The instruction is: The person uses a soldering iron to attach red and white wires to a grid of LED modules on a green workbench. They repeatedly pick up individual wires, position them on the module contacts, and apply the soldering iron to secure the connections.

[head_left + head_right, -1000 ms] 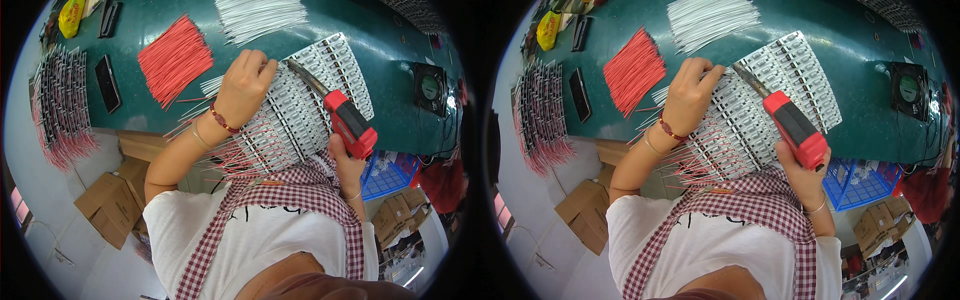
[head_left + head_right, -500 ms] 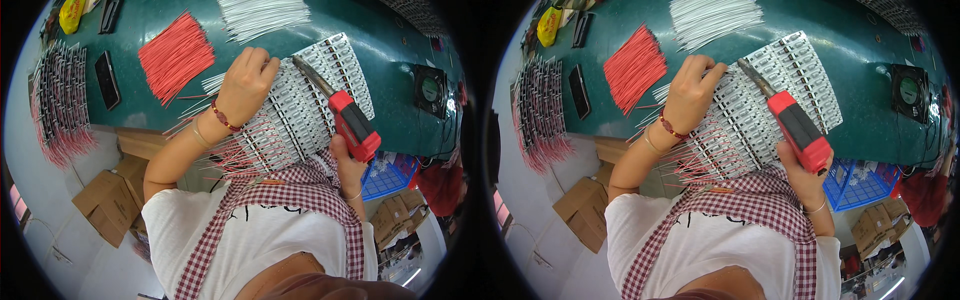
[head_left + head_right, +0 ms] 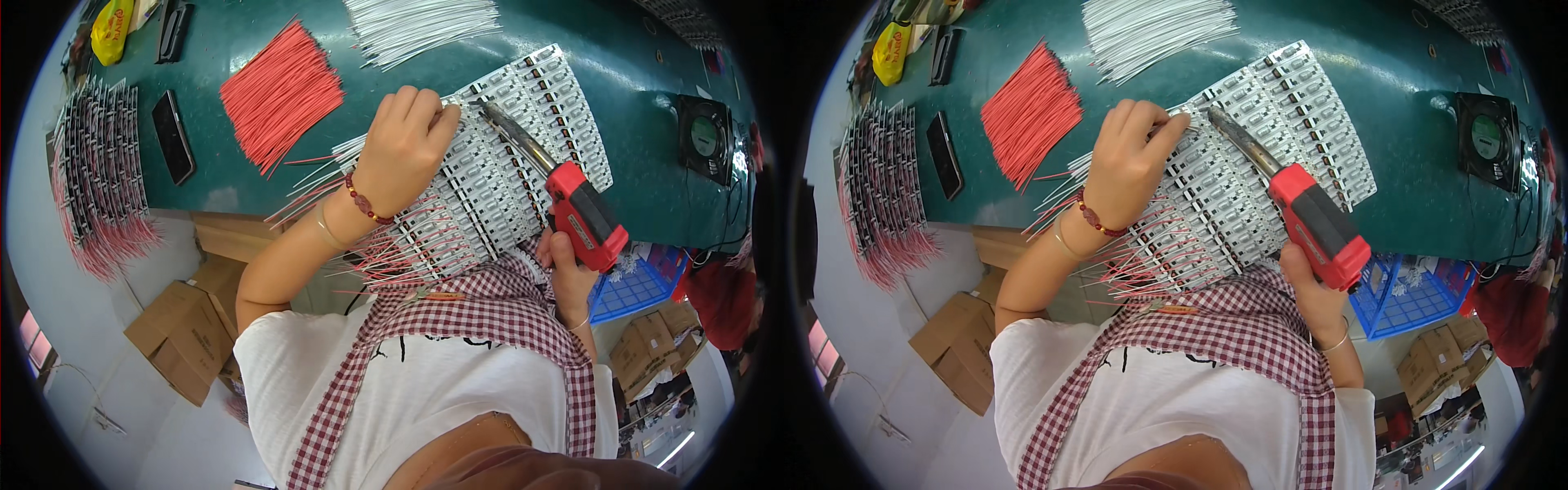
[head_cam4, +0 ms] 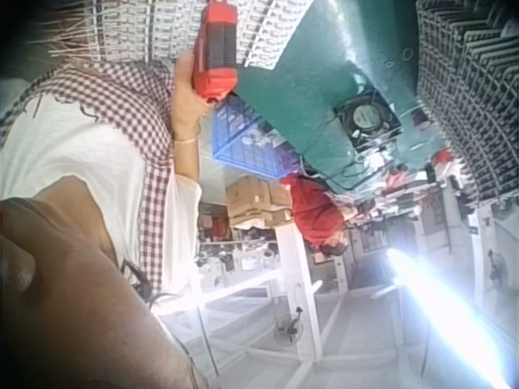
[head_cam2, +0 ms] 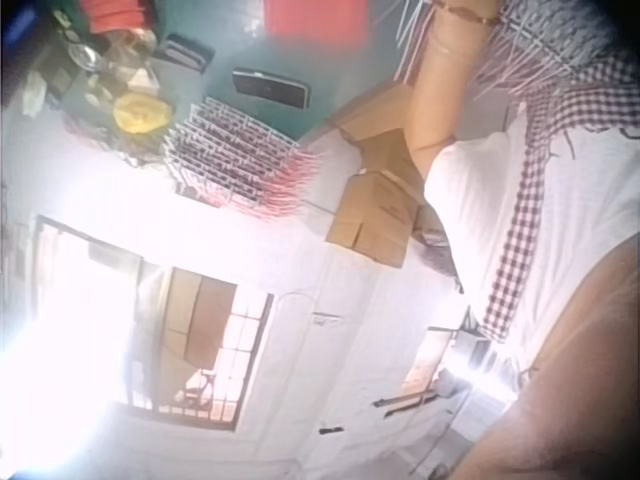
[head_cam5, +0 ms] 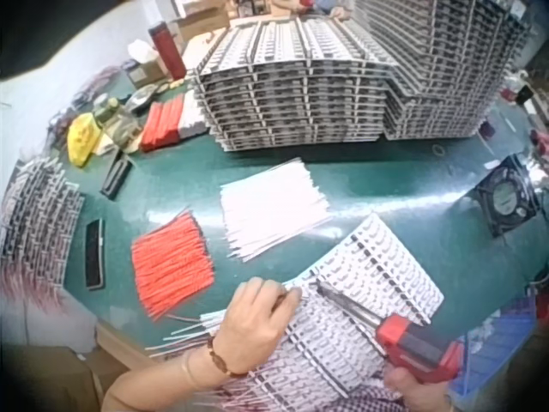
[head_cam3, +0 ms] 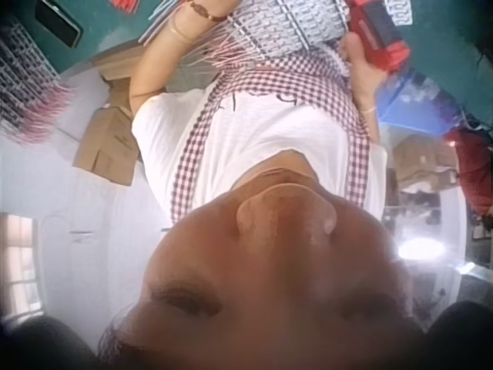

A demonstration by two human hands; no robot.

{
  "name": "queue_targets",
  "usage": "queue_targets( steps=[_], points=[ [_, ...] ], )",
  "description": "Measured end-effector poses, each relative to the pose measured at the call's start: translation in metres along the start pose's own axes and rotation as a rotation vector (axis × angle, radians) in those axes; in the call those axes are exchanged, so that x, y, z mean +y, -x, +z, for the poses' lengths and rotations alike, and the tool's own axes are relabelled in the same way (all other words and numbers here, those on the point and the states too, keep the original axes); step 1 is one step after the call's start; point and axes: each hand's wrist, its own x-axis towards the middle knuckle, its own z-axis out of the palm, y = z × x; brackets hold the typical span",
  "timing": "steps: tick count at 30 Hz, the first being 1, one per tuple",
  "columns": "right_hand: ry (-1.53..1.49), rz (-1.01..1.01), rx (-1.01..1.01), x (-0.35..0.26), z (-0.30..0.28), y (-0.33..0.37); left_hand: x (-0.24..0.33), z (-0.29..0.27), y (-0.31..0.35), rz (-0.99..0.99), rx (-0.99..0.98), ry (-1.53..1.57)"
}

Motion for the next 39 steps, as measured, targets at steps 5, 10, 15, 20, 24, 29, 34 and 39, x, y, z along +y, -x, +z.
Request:
queue_targets(
  steps=[5,10,15,20,24,29,34,39],
  points=[
    [0.074,-0.018,-0.002,0.005,-0.001,0.001,0.002,0.002,-0.001,-0.01,-0.018,0.021],
    [0.102,0.037,-0.012,0.005,-0.005,0.001,0.002,0.003,-0.002,-0.011,-0.021,0.023],
    [0.173,0.01,-0.03,-0.005,-0.003,-0.002,0.001,0.004,-0.003,-0.006,-0.027,0.021],
    [0.147,-0.032,-0.002,-0.002,-0.003,-0.001,0.002,0.005,-0.003,-0.014,-0.024,0.024],
    [0.163,-0.017,-0.035,-0.003,-0.005,-0.005,0.003,0.006,-0.003,-0.013,-0.019,0.029],
    [0.085,-0.04,-0.005,-0.01,-0.004,-0.003,0.003,0.006,-0.004,-0.017,-0.027,0.027],
    [-0.108,0.004,-0.012,-0.018,-0.005,-0.001,0.004,0.007,-0.003,-0.018,-0.035,0.006],
    [-0.171,-0.019,-0.003,-0.014,-0.009,0.003,0.008,0.002,-0.003,0.033,-0.01,-0.068]
  ],
)
